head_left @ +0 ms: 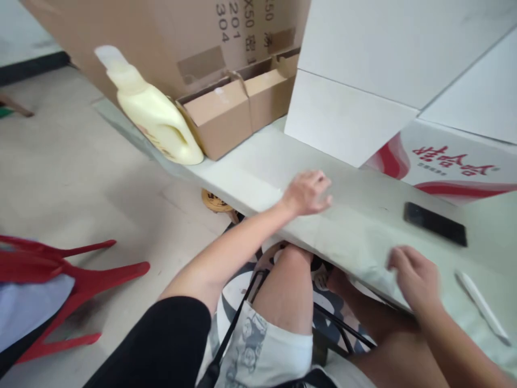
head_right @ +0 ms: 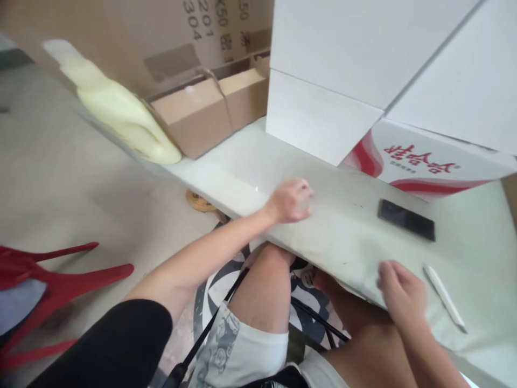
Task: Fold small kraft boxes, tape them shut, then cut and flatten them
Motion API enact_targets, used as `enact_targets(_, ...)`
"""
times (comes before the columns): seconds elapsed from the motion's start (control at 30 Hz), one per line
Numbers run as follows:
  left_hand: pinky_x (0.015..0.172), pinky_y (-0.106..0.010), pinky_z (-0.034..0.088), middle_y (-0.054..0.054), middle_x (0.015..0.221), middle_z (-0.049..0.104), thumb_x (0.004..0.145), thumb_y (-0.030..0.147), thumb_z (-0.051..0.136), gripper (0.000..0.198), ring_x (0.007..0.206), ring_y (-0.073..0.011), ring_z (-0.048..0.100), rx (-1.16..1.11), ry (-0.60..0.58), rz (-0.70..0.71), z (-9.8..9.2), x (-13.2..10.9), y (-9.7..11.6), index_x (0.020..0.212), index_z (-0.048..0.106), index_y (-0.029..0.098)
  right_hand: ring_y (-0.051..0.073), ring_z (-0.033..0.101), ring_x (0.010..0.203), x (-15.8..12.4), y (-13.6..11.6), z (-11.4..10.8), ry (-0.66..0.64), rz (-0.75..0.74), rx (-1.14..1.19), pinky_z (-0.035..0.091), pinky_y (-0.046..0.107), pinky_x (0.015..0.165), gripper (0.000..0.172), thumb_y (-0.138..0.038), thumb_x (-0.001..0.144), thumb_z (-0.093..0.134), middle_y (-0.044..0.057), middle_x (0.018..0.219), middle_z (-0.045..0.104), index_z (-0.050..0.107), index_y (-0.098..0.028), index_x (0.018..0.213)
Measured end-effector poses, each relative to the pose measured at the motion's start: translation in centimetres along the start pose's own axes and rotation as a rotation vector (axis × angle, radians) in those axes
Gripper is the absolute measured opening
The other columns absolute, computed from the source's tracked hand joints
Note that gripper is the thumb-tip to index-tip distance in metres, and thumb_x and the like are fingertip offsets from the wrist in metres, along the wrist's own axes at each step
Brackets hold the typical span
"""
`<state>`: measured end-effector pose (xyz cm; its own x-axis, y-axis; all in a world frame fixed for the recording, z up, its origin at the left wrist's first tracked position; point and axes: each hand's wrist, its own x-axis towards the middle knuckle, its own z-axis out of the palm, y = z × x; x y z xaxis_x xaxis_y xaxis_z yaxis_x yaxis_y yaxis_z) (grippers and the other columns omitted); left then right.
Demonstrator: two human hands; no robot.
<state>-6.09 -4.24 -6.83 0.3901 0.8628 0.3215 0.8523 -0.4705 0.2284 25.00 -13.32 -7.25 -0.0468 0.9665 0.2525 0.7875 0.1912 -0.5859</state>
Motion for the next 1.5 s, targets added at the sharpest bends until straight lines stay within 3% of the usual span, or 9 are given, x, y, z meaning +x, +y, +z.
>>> enact_targets(0.13, 0.105, -0.041, 0.045, -0.013, 0.127, 0.065, 0.100, 0.038, 0.049, 0.037, 0.119, -0.0280, 0.058, 0.174, 0.056, -0.268, -6.9, -2.5, -10.1, 0.122, 0.067, 0.015, 0.027, 0.073, 0.075, 6.9, -10.4, 14.1, -0.176, -0.186, 0.047, 0.057, 0.040, 0.065, 0.021, -0.038, 0.087, 0.048, 0.008, 0.081, 0.077, 0.065, -0.026, 0.082)
enact_targets(0.27, 0.114, -0.056, 0.029, -0.026, 0.144, 0.052, 0.097, 0.032, 0.050, 0.048, 0.139, -0.0400, 0.040, 0.347, 0.095, -0.467, -13.2, -3.9, -17.5, 0.135, 0.056, 0.004, 0.032, 0.063, 0.127, 8.6, -17.4, 24.3, -0.271, -0.335, 0.057, 0.050, 0.048, 0.109, 0.039, -0.031, 0.087, 0.051, 0.014, 0.134, 0.071, 0.067, -0.019, 0.120)
enact_targets(0.37, 0.119, -0.056, 0.017, -0.019, 0.152, 0.045, 0.095, 0.050, 0.056, 0.068, 0.147, -0.0379, 0.020, 0.441, 0.123, -0.622, -15.7, -3.9, -21.8, 0.147, 0.044, 0.009, 0.039, 0.049, 0.143, 8.0, -19.4, 26.9, -0.256, -0.326, 0.007, 0.037, 0.059, 0.118, 0.039, -0.025, 0.091, 0.047, 0.017, 0.147, 0.062, 0.068, -0.017, 0.123)
enact_targets(0.47, 0.114, -0.056, 0.019, -0.014, 0.142, 0.049, 0.088, 0.073, 0.055, 0.081, 0.135, -0.0350, 0.024, 0.429, 0.148, -0.754, -16.4, -3.5, -25.0, 0.143, 0.047, 0.013, 0.039, 0.047, 0.144, 7.3, -19.5, 27.1, -0.244, -0.321, -0.036, 0.034, 0.061, 0.118, 0.039, -0.025, 0.093, 0.045, 0.016, 0.149, 0.061, 0.068, -0.018, 0.124)
enact_targets(0.6, 0.107, -0.054, 0.024, -0.014, 0.130, 0.051, 0.078, 0.082, 0.060, 0.088, 0.122, -0.0333, 0.032, 0.432, 0.118, -0.847, -15.8, -2.7, -27.1, 0.133, 0.051, 0.013, 0.036, 0.048, 0.144, 7.2, -19.2, 26.9, -0.226, -0.326, -0.078, 0.035, 0.058, 0.118, 0.040, -0.026, 0.094, 0.045, 0.014, 0.148, 0.063, 0.067, -0.020, 0.127)
enact_targets(0.87, 0.108, -0.057, 0.025, -0.015, 0.127, 0.054, 0.082, 0.086, 0.056, 0.093, 0.122, -0.0329, 0.034, 0.383, 0.135, -0.779, -15.6, -2.3, -25.9, 0.137, 0.043, 0.011, 0.036, 0.048, 0.143, 7.4, -19.3, 27.1, -0.228, -0.329, -0.099, 0.034, 0.056, 0.117, 0.041, -0.026, 0.094, 0.045, 0.014, 0.149, 0.062, 0.068, -0.019, 0.127)
enact_targets(1.13, 0.106, -0.052, 0.039, -0.028, 0.144, 0.051, 0.093, 0.049, 0.065, 0.064, 0.130, -0.0414, 0.050, 0.601, -0.037, -0.734, -17.2, -2.9, -19.4, 0.138, 0.045, 0.008, 0.035, 0.048, 0.144, 6.9, -19.4, 26.4, -0.284, -0.331, 0.000, 0.034, 0.055, 0.120, 0.038, -0.023, 0.092, 0.046, 0.018, 0.147, 0.063, 0.069, -0.015, 0.122)
enact_targets(1.3, 0.109, -0.051, 0.037, -0.026, 0.144, 0.051, 0.093, 0.050, 0.067, 0.066, 0.135, -0.0408, 0.047, 0.611, -0.083, -0.641, -18.2, -2.6, -15.1, 0.138, 0.045, 0.007, 0.033, 0.049, 0.147, 4.7, -17.2, 23.1, -0.290, -0.359, 0.119, 0.033, 0.057, 0.124, 0.038, -0.021, 0.086, 0.050, 0.013, 0.148, 0.064, 0.070, -0.019, 0.118)
enact_targets(1.5, 0.098, -0.047, 0.044, -0.018, 0.137, 0.058, 0.098, 0.049, 0.061, 0.048, 0.121, -0.0363, 0.057, 0.588, -0.099, -0.496, -17.5, -1.8, -9.0, 0.133, 0.052, 0.016, 0.036, 0.048, 0.149, 1.3, -9.5, 16.0, -0.167, -0.236, 0.199, 0.041, 0.060, 0.120, 0.033, -0.026, 0.088, 0.049, 0.018, 0.146, 0.063, 0.067, -0.019, 0.115)
